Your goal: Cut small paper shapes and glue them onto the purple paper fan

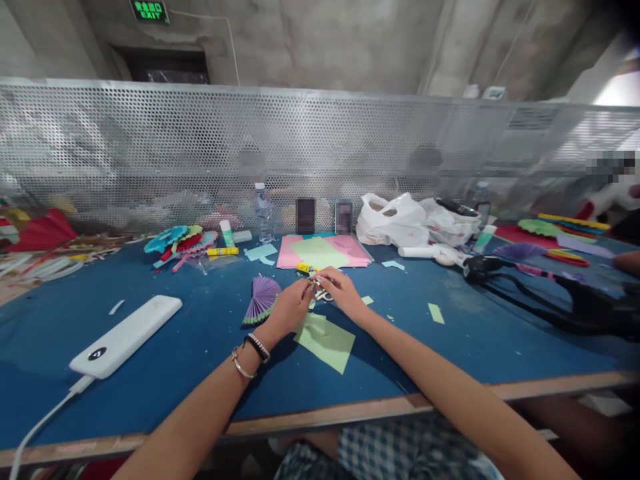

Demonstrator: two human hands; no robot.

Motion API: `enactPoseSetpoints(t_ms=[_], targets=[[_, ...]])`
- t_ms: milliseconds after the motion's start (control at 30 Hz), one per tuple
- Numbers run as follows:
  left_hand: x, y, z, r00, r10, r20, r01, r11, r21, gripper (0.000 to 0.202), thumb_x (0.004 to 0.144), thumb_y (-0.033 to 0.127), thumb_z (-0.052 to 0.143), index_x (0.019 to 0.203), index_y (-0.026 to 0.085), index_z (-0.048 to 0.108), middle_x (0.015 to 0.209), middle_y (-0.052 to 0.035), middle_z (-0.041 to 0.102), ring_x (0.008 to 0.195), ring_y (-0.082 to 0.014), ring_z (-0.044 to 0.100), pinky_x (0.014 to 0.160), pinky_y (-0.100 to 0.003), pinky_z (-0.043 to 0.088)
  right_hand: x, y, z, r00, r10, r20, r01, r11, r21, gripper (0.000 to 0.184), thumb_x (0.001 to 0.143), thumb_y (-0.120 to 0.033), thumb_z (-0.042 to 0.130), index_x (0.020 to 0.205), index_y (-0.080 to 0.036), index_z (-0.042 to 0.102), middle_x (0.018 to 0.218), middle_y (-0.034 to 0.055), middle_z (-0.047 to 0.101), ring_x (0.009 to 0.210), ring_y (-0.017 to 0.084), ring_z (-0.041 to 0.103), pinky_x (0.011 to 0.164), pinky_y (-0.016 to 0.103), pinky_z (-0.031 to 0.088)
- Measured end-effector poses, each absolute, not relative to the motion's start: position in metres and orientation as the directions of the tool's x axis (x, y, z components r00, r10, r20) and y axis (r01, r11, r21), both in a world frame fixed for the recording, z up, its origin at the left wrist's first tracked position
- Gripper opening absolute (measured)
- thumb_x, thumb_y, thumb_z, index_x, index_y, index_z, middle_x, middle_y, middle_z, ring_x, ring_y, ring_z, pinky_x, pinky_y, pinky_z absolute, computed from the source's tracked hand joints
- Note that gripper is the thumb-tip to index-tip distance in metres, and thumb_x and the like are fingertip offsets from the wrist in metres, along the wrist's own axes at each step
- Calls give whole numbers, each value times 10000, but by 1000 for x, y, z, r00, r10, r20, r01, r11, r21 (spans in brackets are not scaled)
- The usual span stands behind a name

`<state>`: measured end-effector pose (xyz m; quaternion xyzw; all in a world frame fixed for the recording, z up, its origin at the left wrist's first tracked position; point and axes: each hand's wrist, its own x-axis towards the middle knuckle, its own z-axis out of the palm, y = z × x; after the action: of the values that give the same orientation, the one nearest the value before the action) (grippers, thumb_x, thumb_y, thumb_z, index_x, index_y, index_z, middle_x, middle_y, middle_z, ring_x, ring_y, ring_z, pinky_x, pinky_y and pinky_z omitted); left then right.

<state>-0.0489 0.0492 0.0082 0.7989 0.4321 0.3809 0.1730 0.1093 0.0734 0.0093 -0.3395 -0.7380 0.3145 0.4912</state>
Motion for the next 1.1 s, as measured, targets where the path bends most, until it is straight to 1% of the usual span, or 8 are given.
enactPoseSetpoints(t_ms=[200,333,400,500,633,733,933,1100], targets=[[-49,48,11,333,813,477,574,-576,581,262,895,268,307,772,169,516,791,-46,573,688,-146,524,640,-260,387,109,76,5,-301,811,502,214,570,-793,220,809,-344,505,923,-194,620,910,38,565,751,125,543,599,229,423],[-48,46,12,337,811,479,598,-577,556,244,890,264,320,801,168,526,805,-50,571,706,-153,521,643,-265,390,108,73,5,-225,812,539,251,583,-773,213,789,-294,527,977,-194,543,856,20,564,701,117,523,584,227,424],[-48,44,13,337,806,487,614,-580,536,233,889,259,324,828,170,531,818,-50,571,727,-158,523,656,-268,394,108,70,7,-207,770,604,303,637,-709,165,786,-271,529,931,-192,529,837,18,547,693,118,514,601,237,430],[-49,43,14,335,800,498,647,-579,496,228,891,253,320,838,174,528,819,-44,568,746,-162,523,669,-271,394,109,65,11,-262,687,678,403,716,-570,74,804,-229,501,857,-195,540,839,26,527,709,123,511,634,249,433],[-51,43,14,316,800,511,710,-556,432,213,890,237,322,849,175,522,824,-42,565,754,-165,524,673,-273,391,109,61,12,-325,637,699,495,744,-448,124,834,-203,466,912,-214,562,888,43,545,808,149,530,696,267,444],[-52,43,14,297,797,526,754,-534,382,214,893,233,316,896,175,522,867,-47,571,773,-167,532,673,-273,389,109,59,12,-342,605,719,521,759,-391,153,844,-222,471,959,-224,573,924,53,565,881,169,533,756,292,446],[-52,36,17,333,787,520,809,-521,271,221,899,239,309,970,184,512,890,-39,567,780,-162,542,625,-257,378,108,58,12,-309,579,755,528,765,-370,132,839,-230,496,932,-219,589,899,51,582,873,170,540,764,298,450],[-51,33,18,340,780,525,817,-522,245,220,904,239,300,970,186,503,902,-30,564,784,-153,541,624,-254,381,108,59,11,-286,577,765,531,760,-374,130,835,-202,490,909,-224,594,869,42,585,851,165,544,747,293,453]])
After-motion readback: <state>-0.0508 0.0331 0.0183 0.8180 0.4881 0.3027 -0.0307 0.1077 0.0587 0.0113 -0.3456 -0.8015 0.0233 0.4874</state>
